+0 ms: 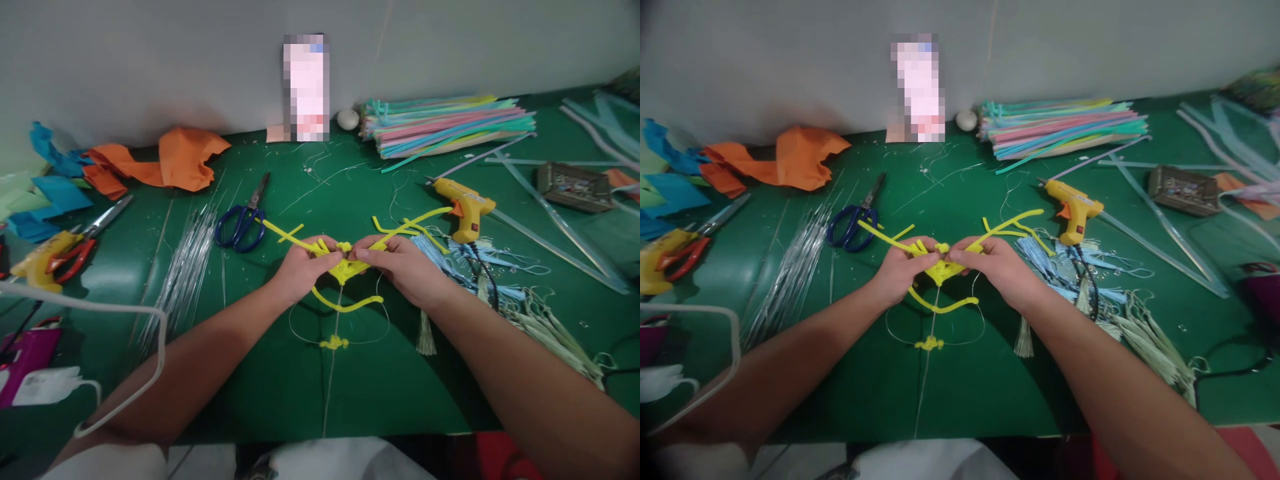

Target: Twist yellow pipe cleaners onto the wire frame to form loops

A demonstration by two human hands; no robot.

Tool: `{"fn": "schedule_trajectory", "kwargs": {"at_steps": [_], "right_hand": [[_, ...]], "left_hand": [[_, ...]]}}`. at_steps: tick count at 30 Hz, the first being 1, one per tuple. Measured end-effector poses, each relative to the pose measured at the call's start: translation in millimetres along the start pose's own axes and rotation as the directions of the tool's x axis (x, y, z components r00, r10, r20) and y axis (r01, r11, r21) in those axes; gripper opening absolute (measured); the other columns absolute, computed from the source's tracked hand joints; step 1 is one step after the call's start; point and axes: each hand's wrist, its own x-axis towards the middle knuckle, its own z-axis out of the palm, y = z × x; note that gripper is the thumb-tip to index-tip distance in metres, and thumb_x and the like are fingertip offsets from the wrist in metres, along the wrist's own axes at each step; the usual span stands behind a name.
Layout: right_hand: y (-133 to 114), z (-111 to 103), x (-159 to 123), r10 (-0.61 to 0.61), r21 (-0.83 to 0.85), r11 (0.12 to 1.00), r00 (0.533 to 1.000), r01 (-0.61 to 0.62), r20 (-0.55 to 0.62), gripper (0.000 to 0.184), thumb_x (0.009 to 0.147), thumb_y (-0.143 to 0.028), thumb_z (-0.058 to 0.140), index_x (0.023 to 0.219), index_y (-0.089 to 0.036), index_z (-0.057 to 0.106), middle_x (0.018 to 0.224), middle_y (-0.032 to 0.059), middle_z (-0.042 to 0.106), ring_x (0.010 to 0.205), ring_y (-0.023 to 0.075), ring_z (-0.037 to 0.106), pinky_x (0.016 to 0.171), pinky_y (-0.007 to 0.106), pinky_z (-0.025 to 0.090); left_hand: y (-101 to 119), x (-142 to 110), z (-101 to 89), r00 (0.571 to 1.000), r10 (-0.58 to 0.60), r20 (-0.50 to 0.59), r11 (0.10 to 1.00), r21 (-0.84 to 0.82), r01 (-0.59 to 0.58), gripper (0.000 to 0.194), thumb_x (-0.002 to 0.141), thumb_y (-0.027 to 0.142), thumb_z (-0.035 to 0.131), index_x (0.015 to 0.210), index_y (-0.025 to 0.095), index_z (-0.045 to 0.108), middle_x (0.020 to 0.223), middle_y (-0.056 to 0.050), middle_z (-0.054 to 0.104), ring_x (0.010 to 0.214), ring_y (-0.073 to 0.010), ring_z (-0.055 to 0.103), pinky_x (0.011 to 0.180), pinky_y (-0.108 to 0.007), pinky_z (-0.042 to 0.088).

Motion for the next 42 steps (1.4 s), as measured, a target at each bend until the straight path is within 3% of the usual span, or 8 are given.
{"fn": "schedule_trajectory", "kwargs": {"at_steps": [8,14,20,26,37,42], "right_hand": [[-4.0,1.0,-0.5,0.029,-0.065,0.997,0.999,-0.031,-0.024,0.029,0.063,-0.047,0.086,0.072,-0.021,0.076,0.076,0.0030,0.074,0.075,0.0178,0.066,0.071,0.032,0.051],[-1.6,-2.1,-0.3,0.018,-0.071,0.997,0.998,-0.014,0.054,0.025,0.070,-0.042,0.085,0.077,-0.020,0.073,0.075,0.0004,0.070,0.066,0.0138,0.064,0.067,0.029,0.051],[-0.8,-3.3,-0.2,0.024,-0.060,0.998,0.997,-0.019,0.070,0.028,0.071,-0.043,0.084,0.082,-0.020,0.074,0.077,0.0017,0.069,0.067,0.0145,0.064,0.066,0.029,0.052],[-1.0,-2.6,-0.5,0.012,-0.036,0.999,0.998,-0.010,0.069,0.025,0.072,-0.042,0.083,0.081,-0.020,0.073,0.082,0.0015,0.068,0.070,0.0139,0.064,0.066,0.028,0.052],[-7.3,-1.0,-2.4,-0.027,0.005,1.000,0.996,0.028,-0.080,0.024,0.072,-0.044,0.081,0.077,-0.021,0.076,0.094,0.0045,0.068,0.070,0.0136,0.062,0.063,0.027,0.052],[-5.3,-2.8,-1.9,-0.044,0.024,0.999,0.990,0.048,-0.131,0.015,0.073,-0.037,0.080,0.078,-0.023,0.076,0.079,0.0027,0.067,0.068,0.0148,0.060,0.062,0.028,0.049]], "left_hand": [[0.1,-1.4,0.9,1.000,0.005,0.003,0.999,0.042,-0.005,0.026,0.065,0.032,0.080,0.076,0.016,0.062,0.072,0.003,0.061,0.067,-0.0107,0.058,0.068,-0.027,0.047],[1.0,-1.6,0.1,1.000,-0.016,0.018,1.000,-0.016,0.017,0.028,0.064,0.034,0.082,0.077,0.017,0.063,0.072,0.003,0.064,0.067,-0.0113,0.060,0.070,-0.028,0.050],[-3.2,1.3,-3.3,0.997,-0.001,0.075,0.993,-0.119,0.010,0.035,0.069,0.047,0.082,0.078,0.017,0.067,0.075,0.000,0.068,0.068,-0.0122,0.064,0.071,-0.028,0.053],[-3.3,0.6,-3.4,0.999,-0.020,0.038,0.998,-0.066,0.023,0.036,0.066,0.045,0.085,0.079,0.017,0.065,0.075,0.001,0.068,0.069,-0.0123,0.063,0.071,-0.028,0.053],[-4.0,2.7,-3.2,1.000,-0.024,-0.013,1.000,-0.019,0.023,0.033,0.064,0.040,0.084,0.078,0.016,0.067,0.074,0.001,0.066,0.068,-0.0113,0.061,0.069,-0.027,0.051],[-4.8,2.8,-4.4,1.000,-0.013,-0.015,1.000,-0.014,0.013,0.029,0.067,0.040,0.082,0.079,0.017,0.069,0.074,0.001,0.067,0.067,-0.0112,0.060,0.069,-0.027,0.050]]}}
